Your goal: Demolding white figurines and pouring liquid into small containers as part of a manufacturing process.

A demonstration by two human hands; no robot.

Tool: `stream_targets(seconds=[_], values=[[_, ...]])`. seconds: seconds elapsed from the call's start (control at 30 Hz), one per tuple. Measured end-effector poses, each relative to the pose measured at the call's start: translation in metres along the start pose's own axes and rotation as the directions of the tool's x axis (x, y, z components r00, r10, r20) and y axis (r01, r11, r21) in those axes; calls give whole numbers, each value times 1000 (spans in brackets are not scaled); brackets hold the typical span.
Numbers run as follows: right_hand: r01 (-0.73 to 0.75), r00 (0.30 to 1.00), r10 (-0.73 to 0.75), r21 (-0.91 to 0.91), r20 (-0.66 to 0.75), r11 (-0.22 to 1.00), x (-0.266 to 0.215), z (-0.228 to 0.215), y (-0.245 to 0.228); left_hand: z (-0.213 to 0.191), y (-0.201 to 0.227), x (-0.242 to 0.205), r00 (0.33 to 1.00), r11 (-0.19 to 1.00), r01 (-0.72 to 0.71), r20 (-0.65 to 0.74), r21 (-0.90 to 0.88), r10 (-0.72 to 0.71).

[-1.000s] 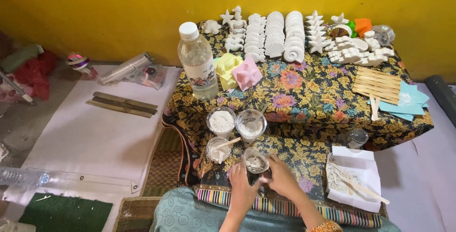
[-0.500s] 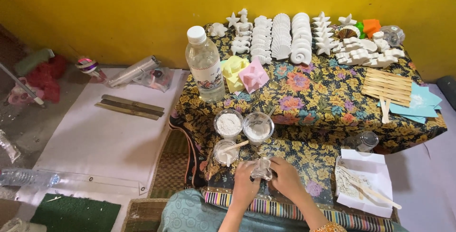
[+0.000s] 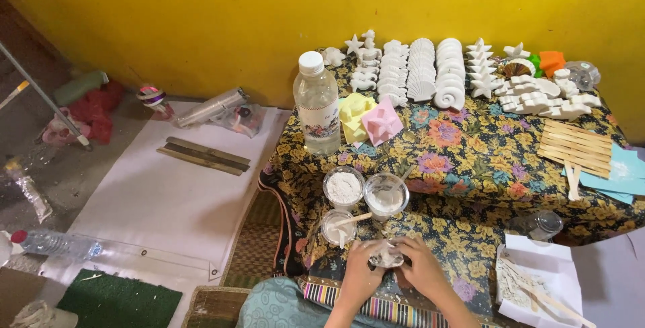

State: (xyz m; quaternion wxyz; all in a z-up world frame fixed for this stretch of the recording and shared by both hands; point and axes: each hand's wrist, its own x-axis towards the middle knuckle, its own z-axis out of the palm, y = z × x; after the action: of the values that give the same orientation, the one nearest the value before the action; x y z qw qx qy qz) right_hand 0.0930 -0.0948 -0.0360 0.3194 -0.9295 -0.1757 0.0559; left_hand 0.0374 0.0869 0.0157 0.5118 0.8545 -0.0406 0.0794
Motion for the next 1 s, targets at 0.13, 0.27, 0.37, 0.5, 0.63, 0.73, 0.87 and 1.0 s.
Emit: stream_targets(seconds=[0.13,0.27,0.37,0.5,0.63,0.73,0.87,1.0], values=[[-30,999,33,-51,41,998,0,-5,-12,3,-1,-2,999,1000,-23,-33,6,23],[29,999,-25,-147,28,989,0,-4,-4,-3,16,-3,996,998,-63,-66,30,65],[-103,992,85,214,92,971,-6,-28,-19,-2,8,-2,999,1000,0,-33,30,1],[-337,941,281,548,186,765,2,-59,-24,1,16,4,986,983,157,44,91,-162],[-96,955,256,662,-150,743,29,-93,-46,30,-19,5,995,986,73,-83,153,-61],[-22,932,242,624,-270,781,62,-117,-67,33,-26,6,993,984,113,-56,138,-106],[-34,971,88,237,-222,971,95,-116,-77,26,-15,2,996,985,-9,-89,170,24],[234,954,-209,101,-217,967,88,-123,-108,39,-28,6,997,995,32,-73,97,-25]])
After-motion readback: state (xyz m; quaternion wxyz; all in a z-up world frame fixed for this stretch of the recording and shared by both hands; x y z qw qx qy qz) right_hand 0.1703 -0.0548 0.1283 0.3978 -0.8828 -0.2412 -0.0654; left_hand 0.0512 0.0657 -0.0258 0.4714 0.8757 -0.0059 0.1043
